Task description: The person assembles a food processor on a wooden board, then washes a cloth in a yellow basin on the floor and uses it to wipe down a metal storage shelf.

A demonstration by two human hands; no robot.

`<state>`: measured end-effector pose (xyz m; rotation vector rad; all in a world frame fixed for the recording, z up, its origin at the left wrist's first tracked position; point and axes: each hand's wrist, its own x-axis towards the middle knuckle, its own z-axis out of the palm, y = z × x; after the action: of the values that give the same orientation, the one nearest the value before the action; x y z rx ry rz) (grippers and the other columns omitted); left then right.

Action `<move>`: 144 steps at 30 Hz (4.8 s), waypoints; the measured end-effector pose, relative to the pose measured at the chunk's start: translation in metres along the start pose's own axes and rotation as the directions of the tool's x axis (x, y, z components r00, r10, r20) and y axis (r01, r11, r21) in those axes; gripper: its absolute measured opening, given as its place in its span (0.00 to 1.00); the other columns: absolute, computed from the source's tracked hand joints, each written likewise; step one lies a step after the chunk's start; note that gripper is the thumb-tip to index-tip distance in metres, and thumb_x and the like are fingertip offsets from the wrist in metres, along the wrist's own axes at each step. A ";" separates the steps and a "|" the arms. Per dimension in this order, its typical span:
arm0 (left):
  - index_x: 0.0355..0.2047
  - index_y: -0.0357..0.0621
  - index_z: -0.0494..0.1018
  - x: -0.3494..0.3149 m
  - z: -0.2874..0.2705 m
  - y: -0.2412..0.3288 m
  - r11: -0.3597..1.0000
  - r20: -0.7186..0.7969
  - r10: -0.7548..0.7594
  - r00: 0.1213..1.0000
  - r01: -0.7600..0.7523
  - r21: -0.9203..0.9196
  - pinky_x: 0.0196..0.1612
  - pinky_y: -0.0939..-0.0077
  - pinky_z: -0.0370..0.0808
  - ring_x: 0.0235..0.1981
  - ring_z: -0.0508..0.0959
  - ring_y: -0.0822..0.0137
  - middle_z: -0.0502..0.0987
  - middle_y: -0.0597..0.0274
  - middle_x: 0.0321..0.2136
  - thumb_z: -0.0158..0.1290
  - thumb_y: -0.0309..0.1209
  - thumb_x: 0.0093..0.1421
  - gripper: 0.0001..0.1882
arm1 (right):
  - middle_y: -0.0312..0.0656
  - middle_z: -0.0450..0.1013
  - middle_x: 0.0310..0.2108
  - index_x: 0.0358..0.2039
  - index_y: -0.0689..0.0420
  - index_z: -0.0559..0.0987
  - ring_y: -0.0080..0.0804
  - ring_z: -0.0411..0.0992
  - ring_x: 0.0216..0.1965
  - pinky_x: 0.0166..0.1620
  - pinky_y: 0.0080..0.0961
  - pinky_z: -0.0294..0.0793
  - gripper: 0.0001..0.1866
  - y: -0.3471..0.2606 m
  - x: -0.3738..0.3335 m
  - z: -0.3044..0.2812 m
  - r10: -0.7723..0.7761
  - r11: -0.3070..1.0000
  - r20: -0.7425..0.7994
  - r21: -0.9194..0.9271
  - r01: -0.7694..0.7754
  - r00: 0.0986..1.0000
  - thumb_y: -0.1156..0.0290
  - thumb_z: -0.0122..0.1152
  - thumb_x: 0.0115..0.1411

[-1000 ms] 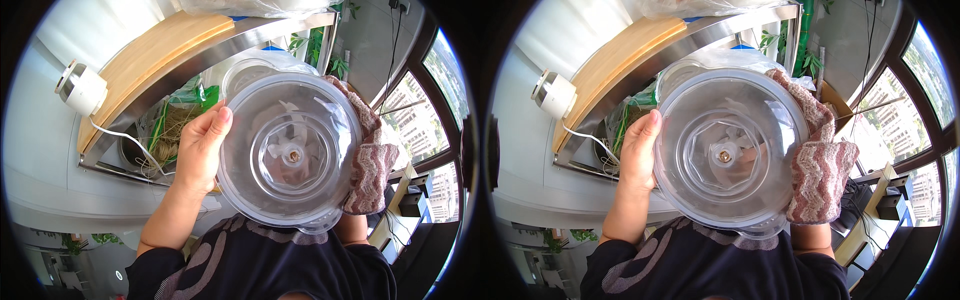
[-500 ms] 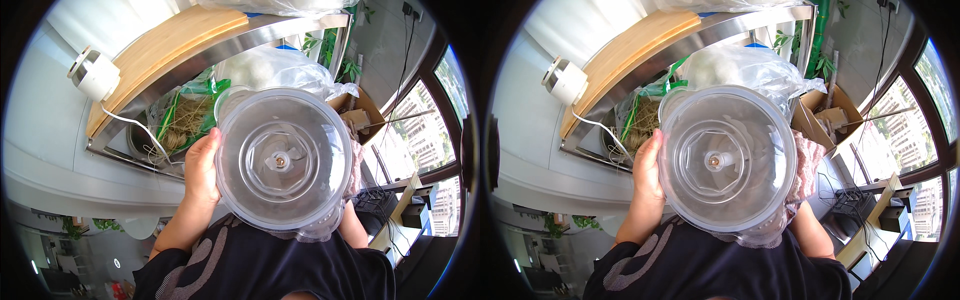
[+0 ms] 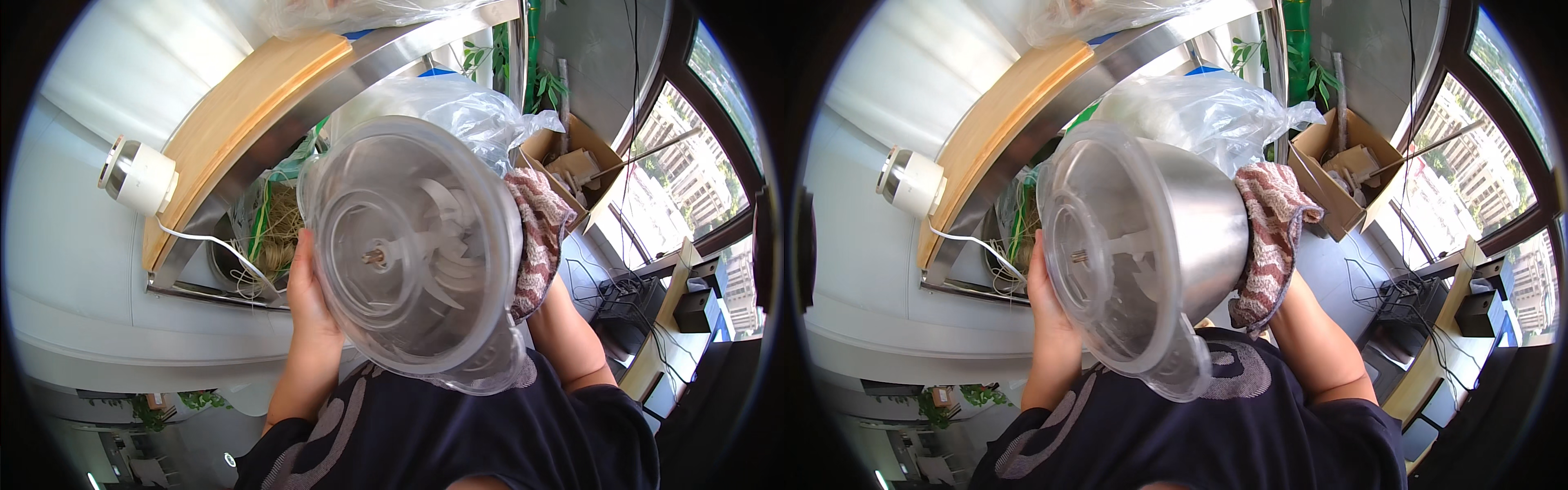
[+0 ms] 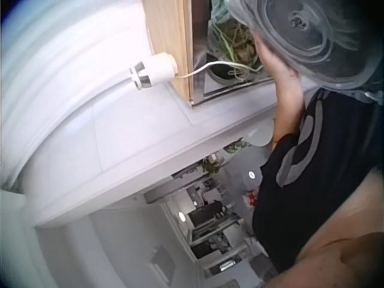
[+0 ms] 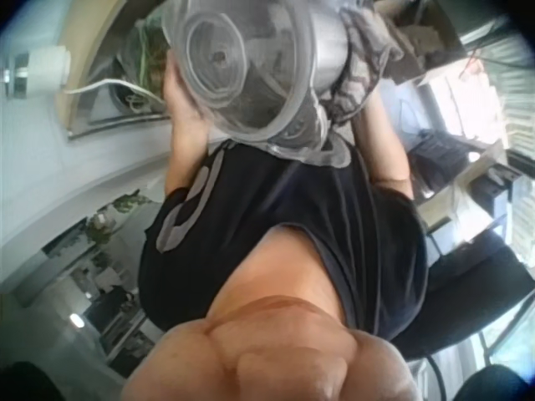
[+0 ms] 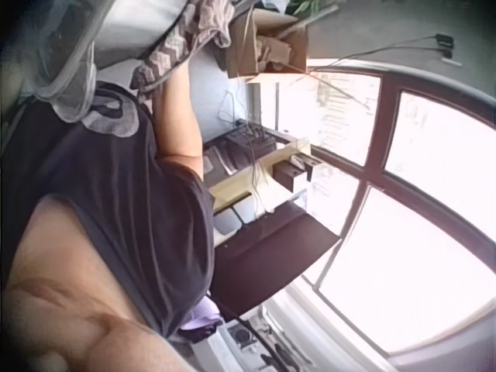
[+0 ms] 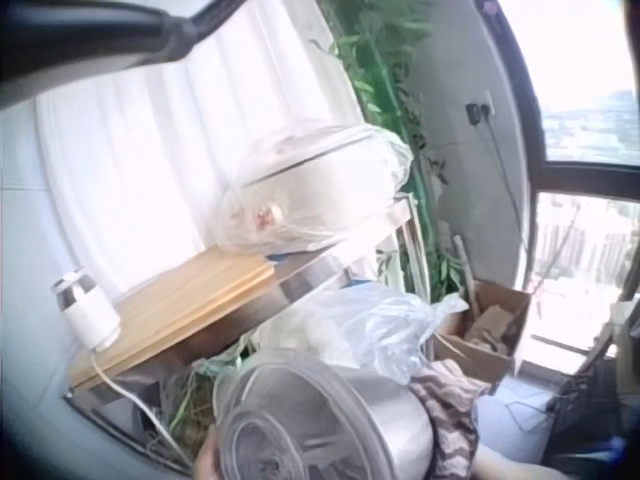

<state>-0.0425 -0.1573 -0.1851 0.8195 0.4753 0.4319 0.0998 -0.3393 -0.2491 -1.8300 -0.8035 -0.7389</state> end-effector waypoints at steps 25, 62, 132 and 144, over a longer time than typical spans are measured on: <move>0.48 0.38 0.62 0.003 -0.016 -0.006 0.989 0.121 -0.010 0.993 -0.009 0.151 0.45 0.71 0.70 0.40 0.73 0.64 0.71 0.54 0.40 0.46 0.39 0.56 0.23 | 0.46 0.69 0.36 0.34 0.60 0.75 0.41 0.64 0.42 0.46 0.29 0.62 0.12 -0.010 -0.033 0.022 0.133 0.763 0.540 0.479 -0.434 0.831 0.69 0.51 0.49; 0.39 0.41 0.67 -0.036 -0.037 -0.009 0.974 0.086 0.004 0.996 -0.023 0.227 0.37 0.70 0.76 0.33 0.76 0.66 0.74 0.58 0.34 0.42 0.36 0.61 0.13 | 0.45 0.68 0.37 0.36 0.59 0.74 0.40 0.64 0.43 0.47 0.29 0.62 0.13 0.003 -0.065 -0.033 0.239 0.771 0.509 0.418 -0.481 0.827 0.69 0.49 0.50; 0.36 0.32 0.68 -0.064 -0.023 -0.003 0.956 0.182 0.022 0.983 -0.074 0.285 0.39 0.74 0.72 0.33 0.75 0.68 0.74 0.56 0.33 0.46 0.34 0.59 0.14 | 0.45 0.68 0.40 0.39 0.59 0.73 0.39 0.63 0.44 0.48 0.29 0.61 0.14 0.016 -0.042 0.004 0.268 0.749 0.470 0.448 -0.489 0.841 0.70 0.46 0.53; 0.27 0.36 0.65 -0.084 -0.026 -0.010 0.784 0.177 0.298 0.938 -0.346 0.514 0.31 0.87 0.62 0.25 0.64 0.81 0.70 0.66 0.26 0.43 0.34 0.61 0.12 | 0.45 0.68 0.41 0.39 0.59 0.73 0.38 0.63 0.45 0.49 0.28 0.61 0.14 0.014 -0.050 -0.002 0.263 0.739 0.517 0.434 -0.515 0.814 0.70 0.46 0.53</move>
<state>-0.1235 -0.1935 -0.1889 1.4803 0.3766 0.5884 0.0807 -0.3559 -0.2946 -1.5380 -0.7515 0.1977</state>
